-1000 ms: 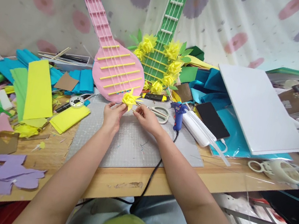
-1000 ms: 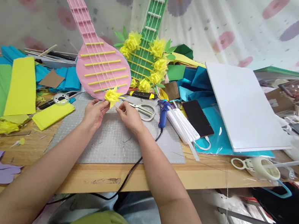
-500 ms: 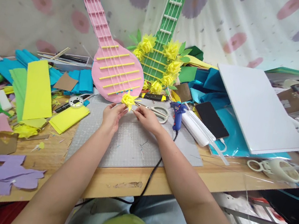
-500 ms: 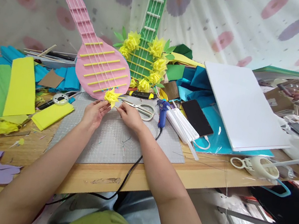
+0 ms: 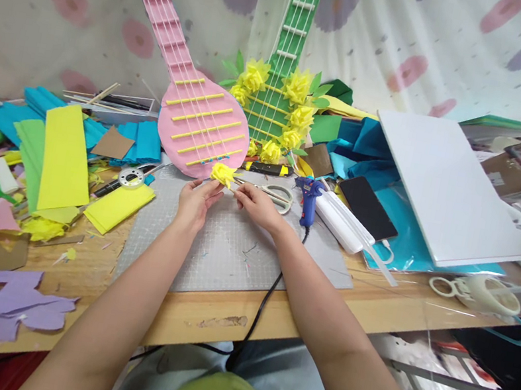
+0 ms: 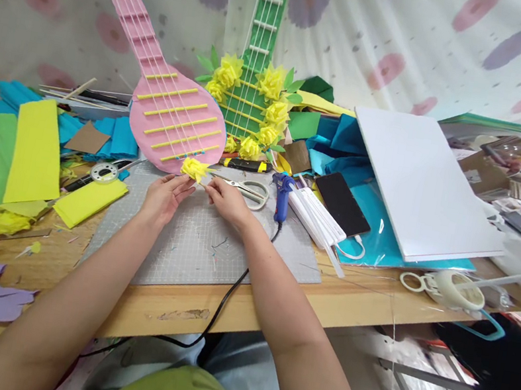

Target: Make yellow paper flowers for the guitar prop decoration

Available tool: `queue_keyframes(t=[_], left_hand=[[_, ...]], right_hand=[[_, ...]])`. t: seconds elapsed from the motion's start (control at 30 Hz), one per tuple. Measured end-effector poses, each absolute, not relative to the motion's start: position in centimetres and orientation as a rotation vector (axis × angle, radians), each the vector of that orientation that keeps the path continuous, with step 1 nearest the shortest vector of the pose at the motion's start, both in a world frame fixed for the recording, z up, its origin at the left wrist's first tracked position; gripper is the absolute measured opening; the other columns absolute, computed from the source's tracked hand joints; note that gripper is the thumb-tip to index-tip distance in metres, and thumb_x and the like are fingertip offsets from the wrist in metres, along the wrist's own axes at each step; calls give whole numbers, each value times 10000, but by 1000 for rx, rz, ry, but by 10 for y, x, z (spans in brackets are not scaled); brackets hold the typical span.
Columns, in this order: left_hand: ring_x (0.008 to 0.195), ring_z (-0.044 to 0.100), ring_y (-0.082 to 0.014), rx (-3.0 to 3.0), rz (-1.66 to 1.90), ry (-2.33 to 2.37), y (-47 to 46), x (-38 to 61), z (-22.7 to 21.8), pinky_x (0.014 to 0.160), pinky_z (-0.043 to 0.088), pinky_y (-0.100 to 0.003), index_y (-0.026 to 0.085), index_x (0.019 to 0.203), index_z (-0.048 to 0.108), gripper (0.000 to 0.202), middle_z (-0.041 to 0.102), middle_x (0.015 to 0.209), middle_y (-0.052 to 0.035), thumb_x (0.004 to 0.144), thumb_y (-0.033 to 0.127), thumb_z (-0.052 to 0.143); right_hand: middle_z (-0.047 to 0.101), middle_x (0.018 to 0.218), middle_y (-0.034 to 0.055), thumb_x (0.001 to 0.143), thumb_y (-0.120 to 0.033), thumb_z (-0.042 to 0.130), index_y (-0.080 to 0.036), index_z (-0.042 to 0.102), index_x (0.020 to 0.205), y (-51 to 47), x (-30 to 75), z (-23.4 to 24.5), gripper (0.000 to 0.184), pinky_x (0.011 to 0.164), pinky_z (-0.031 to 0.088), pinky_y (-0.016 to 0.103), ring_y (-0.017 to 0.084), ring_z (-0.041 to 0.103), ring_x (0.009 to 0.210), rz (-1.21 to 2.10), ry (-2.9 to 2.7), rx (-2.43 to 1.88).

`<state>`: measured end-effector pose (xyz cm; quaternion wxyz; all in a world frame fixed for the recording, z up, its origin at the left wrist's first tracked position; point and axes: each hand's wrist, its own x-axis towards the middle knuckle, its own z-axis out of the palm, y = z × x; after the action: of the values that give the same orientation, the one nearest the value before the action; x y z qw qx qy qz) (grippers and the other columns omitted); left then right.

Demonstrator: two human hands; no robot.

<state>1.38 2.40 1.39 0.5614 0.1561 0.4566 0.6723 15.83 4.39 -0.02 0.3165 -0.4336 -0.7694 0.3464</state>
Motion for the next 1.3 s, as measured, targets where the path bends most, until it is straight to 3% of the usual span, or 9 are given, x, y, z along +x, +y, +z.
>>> queue_keyframes(t=[0.57,0.83,1.1,1.3], left_hand=[[668,677,-170,484,1628,1114,23,15,8,724,522,-334,180,840,402,241,671,741,-47,742,141,619],[659,668,-140,395,1637,1022,24,17,9,801,504,-337,156,845,433,311,658,683,-28,654,-5,618],[691,673,-147,365,1598,1058,23,16,9,792,509,-322,145,843,468,248,668,711,-42,679,12,598],[689,677,-167,373,1610,1075,24,15,7,757,521,-331,164,858,422,313,668,719,-44,664,19,620]], right_hand=[[524,605,-33,836,-279,400,-174,503,733,46,167,3,179,612,320,225,101,461,583,902,-2063,-1221],[535,613,-31,846,-269,418,-180,501,718,40,159,6,177,599,299,224,104,465,588,775,-2108,-1256],[525,595,-33,852,-255,406,-178,486,693,40,160,7,193,604,300,222,101,461,578,829,-2104,-1244],[515,595,-34,848,-259,414,-177,485,682,40,159,7,198,606,297,221,101,456,586,818,-2110,-1256]])
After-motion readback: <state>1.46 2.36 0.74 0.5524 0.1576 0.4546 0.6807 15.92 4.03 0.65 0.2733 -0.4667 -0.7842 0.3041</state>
